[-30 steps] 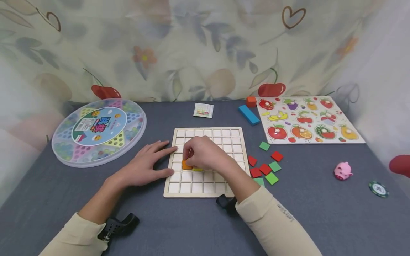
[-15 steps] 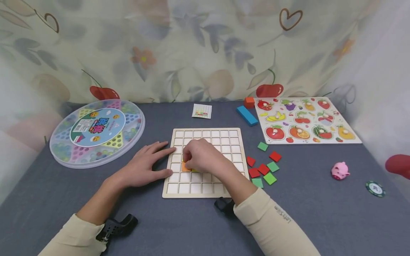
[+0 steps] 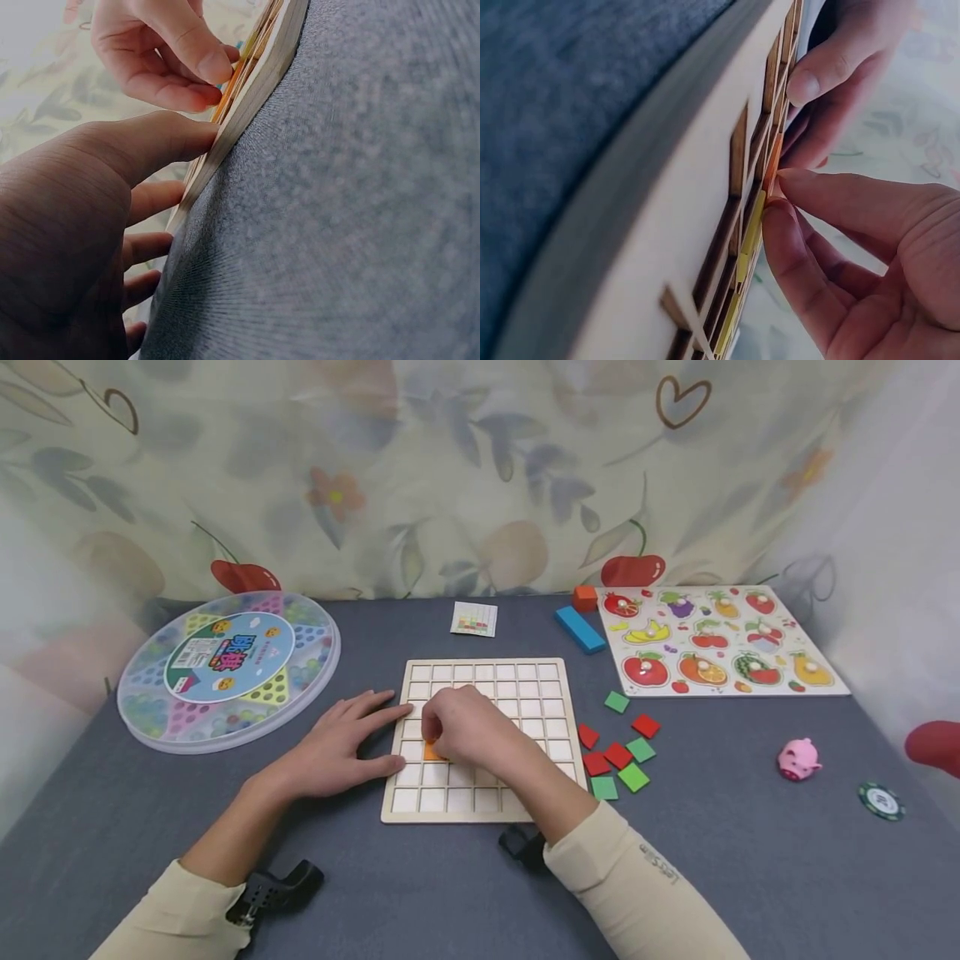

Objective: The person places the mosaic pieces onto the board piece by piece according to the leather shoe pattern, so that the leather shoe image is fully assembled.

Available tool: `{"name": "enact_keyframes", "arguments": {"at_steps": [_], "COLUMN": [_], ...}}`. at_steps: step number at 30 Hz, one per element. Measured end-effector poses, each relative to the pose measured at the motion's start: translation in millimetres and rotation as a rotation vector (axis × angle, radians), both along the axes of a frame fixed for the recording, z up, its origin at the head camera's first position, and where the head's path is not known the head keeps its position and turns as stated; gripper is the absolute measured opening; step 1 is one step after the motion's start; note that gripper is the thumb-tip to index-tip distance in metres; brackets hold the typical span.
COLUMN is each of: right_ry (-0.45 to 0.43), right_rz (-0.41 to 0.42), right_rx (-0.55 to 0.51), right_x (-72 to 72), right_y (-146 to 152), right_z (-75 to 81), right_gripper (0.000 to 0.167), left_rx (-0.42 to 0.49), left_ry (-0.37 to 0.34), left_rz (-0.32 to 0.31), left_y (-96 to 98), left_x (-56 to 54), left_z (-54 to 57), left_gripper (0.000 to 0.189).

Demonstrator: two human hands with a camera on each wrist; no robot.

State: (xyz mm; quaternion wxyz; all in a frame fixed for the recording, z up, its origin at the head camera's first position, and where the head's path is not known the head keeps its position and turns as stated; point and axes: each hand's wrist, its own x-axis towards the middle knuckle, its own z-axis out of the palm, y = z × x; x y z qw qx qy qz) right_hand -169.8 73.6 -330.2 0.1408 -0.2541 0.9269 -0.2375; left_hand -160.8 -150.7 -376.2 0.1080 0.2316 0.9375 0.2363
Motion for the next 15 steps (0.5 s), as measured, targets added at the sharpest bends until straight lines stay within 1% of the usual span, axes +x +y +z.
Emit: {"name": "enact_keyframes", "arguments": {"at_steps": [4,9,12,15], "right_ry": [0.002,-0.003,-0.035,-0.071], "right_rz": [0.005,-0.009,-0.040,-0.088], "right_rx": [-0.001,-0.039,-0.068,-0.086], "right_x": [2.1,4.4,6.7,9.8], "right_y": [3.3,16.3,29.5,46.1], "right_z": [0.2,0.5,1.8,4.0], "right_gripper": [0.010,0.011,0.011,0.011], "left_rx": [0.002,0.000,-0.006,-0.017], "left_ry": [-0.001,-0.006,-0.013,-0.013], "left_rz": [0.000,-0.003,-0.001,0.003], "left_y": [0.2,0.1,0.1,0.6], "left_x": [0.1,0.4,0.3,0.0], "left_z": [0.3,1.4,1.8,1.7], "left_gripper": [0.073,0.073,0.074,0.074]}}
